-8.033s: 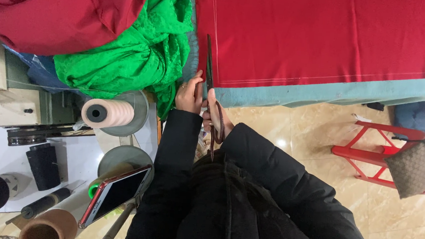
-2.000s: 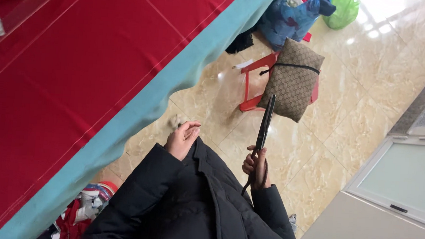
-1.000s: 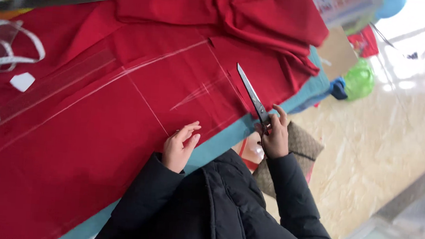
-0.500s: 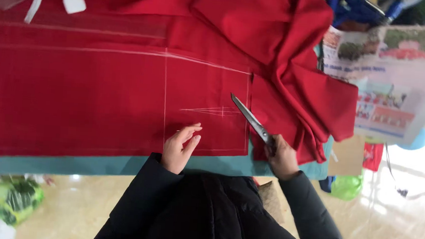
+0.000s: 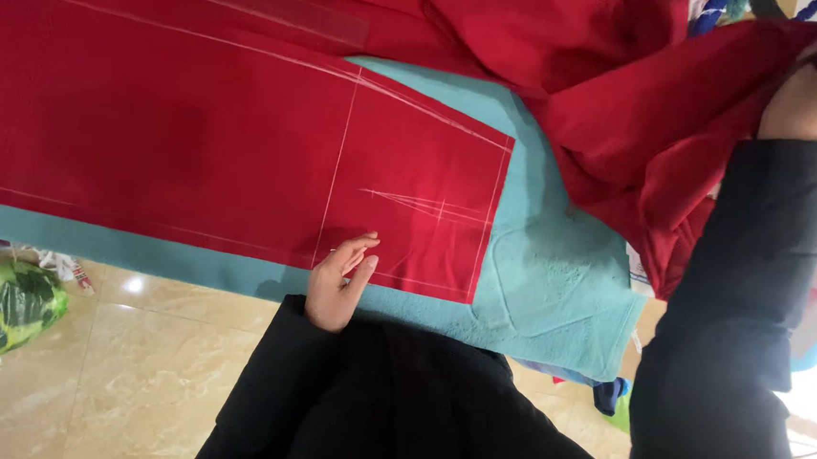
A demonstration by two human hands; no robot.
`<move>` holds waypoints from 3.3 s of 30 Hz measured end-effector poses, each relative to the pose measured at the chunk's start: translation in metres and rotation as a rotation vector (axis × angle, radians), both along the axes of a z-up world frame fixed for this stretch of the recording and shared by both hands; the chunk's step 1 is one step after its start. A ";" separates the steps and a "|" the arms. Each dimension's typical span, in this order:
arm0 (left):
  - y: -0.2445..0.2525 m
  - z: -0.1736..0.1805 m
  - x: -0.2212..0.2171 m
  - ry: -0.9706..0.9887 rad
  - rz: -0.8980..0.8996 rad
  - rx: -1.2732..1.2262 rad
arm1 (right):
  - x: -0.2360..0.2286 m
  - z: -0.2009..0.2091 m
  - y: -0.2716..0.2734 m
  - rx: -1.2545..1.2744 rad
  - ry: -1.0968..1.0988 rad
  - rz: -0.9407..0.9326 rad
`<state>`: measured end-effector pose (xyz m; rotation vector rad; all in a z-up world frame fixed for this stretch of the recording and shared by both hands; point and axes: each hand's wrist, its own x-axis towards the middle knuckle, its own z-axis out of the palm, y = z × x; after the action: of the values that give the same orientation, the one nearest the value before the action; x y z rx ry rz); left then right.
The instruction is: The person cuts a large piece of red fabric using shears, following white chalk lines. They then use a clear ruler and white chalk to draw straight lines on the fabric for further cutting.
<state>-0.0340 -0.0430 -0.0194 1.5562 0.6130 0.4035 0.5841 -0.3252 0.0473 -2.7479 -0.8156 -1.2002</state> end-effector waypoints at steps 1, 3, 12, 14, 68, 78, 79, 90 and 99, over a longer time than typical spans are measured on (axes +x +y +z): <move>0.000 0.009 0.000 0.028 0.011 0.006 | -0.008 -0.001 0.007 0.051 0.039 0.011; 0.000 0.013 0.001 0.052 0.029 0.016 | -0.035 -0.009 0.024 0.105 0.073 0.031; 0.007 -0.001 -0.002 0.084 0.057 0.056 | -0.232 -0.063 0.067 0.004 0.454 0.371; 0.011 -0.005 -0.005 0.089 0.059 0.068 | -0.274 -0.061 0.071 0.061 0.620 0.358; 0.288 0.026 -0.220 0.059 0.219 0.132 | -0.368 -0.103 0.604 -0.252 0.894 0.464; 0.289 0.015 -0.221 0.085 0.172 0.191 | -0.341 -0.145 0.608 -0.194 0.954 0.614; 0.289 0.012 -0.222 0.076 0.166 0.200 | -0.341 -0.146 0.608 -0.209 0.905 0.654; 0.278 0.008 -0.204 0.044 0.150 0.208 | -0.403 -0.102 0.459 0.046 0.891 0.445; 0.213 0.010 -0.129 0.000 -0.064 0.326 | -0.476 -0.105 0.209 0.445 1.418 0.423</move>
<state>-0.1629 0.1700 -0.0090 1.8811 0.5135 0.4715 0.1078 -0.1160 -0.0574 -2.0614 -0.6691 0.5985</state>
